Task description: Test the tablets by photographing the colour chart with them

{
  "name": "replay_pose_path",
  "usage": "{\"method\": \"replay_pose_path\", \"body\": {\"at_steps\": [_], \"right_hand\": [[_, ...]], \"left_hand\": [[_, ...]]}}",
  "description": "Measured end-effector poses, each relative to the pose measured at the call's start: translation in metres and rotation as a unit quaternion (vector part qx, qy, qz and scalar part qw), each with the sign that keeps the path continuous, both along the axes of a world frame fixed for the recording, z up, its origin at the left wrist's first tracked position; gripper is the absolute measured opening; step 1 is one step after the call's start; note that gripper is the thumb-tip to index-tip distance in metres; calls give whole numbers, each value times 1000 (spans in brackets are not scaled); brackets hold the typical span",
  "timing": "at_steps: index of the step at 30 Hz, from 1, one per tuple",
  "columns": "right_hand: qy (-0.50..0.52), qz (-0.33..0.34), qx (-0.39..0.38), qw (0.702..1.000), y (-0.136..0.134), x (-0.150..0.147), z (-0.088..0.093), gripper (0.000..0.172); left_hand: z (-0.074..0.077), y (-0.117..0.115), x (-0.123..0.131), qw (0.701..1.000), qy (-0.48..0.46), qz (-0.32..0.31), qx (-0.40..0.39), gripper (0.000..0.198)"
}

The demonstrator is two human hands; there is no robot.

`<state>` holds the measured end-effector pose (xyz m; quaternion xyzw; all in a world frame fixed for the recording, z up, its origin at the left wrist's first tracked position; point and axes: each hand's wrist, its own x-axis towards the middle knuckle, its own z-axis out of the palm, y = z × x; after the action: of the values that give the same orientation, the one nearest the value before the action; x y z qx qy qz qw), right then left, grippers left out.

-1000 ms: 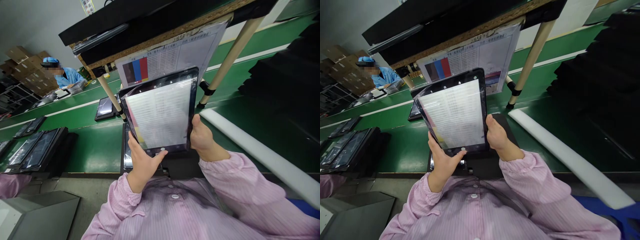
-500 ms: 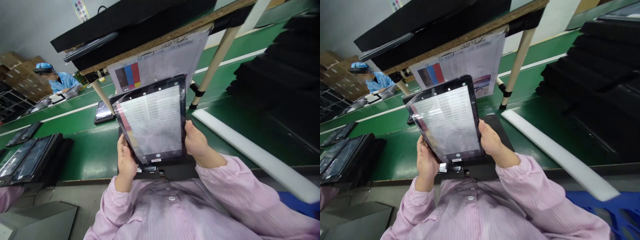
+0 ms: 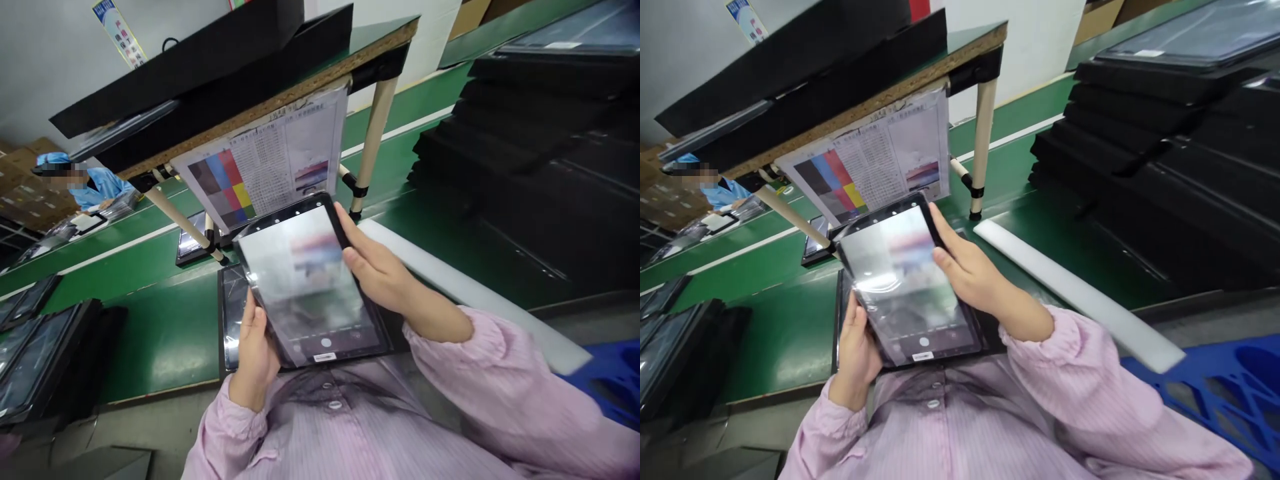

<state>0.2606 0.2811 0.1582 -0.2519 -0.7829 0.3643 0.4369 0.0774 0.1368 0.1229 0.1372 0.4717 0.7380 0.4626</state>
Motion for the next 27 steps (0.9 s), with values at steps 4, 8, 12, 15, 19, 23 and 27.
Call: {"method": "replay_pose_path", "body": {"at_steps": [4, 8, 12, 15, 19, 23, 27], "right_hand": [[83, 3, -250, 965, 11, 8, -34, 85], [14, -88, -290, 953, 28, 16, -71, 95], [-71, -127, -188, 971, 26, 30, -88, 99], [-231, -93, -9, 969, 9, 35, -86, 63], [-350, -80, 159, 920, -14, 29, -81, 49], [-281, -140, 129, 941, -25, 25, -73, 53], [-253, -201, 79, 943, -31, 38, -69, 48]], "left_hand": [[-11, 14, 23, 995, 23, -70, -66, 56], [-19, 16, 25, 941, 222, -225, -124, 63], [-8, -7, -5, 840, 467, -267, -71, 62], [1, -27, -39, 729, 647, -202, -94, 49], [-1, -34, -71, 571, 783, -117, -217, 38], [-10, -23, -77, 490, 823, -86, -272, 37], [-16, -18, -76, 458, 841, -91, -273, 37]]}}
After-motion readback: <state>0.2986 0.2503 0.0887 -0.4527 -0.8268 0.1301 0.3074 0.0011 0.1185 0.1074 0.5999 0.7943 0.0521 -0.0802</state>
